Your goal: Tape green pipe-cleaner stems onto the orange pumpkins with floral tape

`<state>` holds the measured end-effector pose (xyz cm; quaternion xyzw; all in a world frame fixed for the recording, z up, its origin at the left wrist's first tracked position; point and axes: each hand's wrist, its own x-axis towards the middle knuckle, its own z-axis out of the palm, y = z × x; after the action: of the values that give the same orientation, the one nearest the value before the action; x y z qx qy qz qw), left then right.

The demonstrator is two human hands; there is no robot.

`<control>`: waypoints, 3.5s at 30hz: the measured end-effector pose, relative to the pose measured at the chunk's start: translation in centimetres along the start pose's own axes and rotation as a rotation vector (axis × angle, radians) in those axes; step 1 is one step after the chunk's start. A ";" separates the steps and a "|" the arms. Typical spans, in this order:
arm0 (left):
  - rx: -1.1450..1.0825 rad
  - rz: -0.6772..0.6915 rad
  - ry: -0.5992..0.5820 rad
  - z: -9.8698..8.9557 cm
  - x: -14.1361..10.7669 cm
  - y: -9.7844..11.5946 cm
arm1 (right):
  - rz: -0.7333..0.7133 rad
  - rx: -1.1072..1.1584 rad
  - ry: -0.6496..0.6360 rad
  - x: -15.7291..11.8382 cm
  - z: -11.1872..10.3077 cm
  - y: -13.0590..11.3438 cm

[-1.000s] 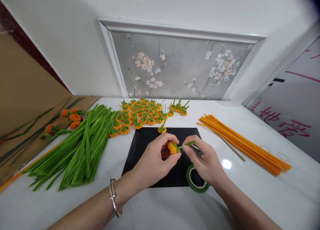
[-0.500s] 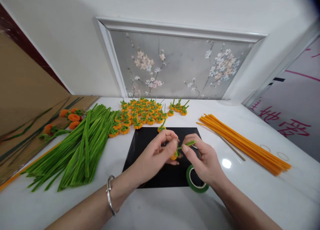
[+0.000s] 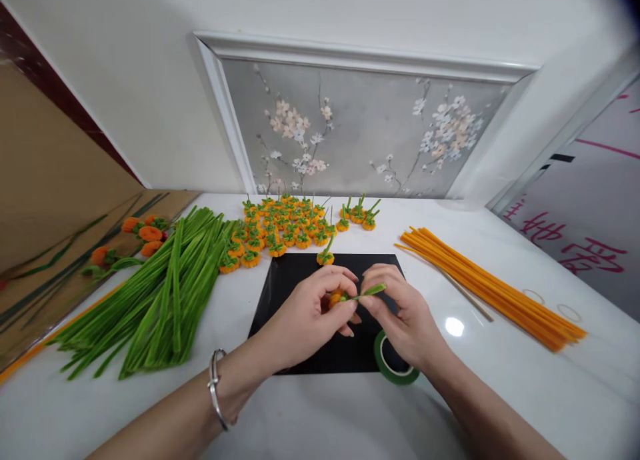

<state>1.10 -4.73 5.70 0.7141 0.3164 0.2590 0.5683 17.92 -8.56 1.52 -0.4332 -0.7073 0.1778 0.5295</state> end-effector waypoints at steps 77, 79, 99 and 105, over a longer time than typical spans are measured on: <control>0.380 -0.028 -0.040 -0.9 -0.1 0.7 | -0.131 -0.263 -0.158 -0.1 -0.4 -0.6; 0.509 0.102 0.056 -0.3 -0.2 0.5 | -0.131 -0.262 -0.155 -0.2 -0.3 -0.6; 0.146 -0.176 -0.317 -2.6 0.7 -0.3 | -0.370 -0.575 -0.226 -0.2 0.5 0.0; 0.637 0.022 -0.018 -0.7 -0.3 0.2 | -0.217 -0.495 -0.228 -0.3 0.3 0.1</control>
<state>0.46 -4.55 6.02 0.8618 0.3687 0.1469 0.3159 17.71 -8.74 1.18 -0.4483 -0.8263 -0.0102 0.3408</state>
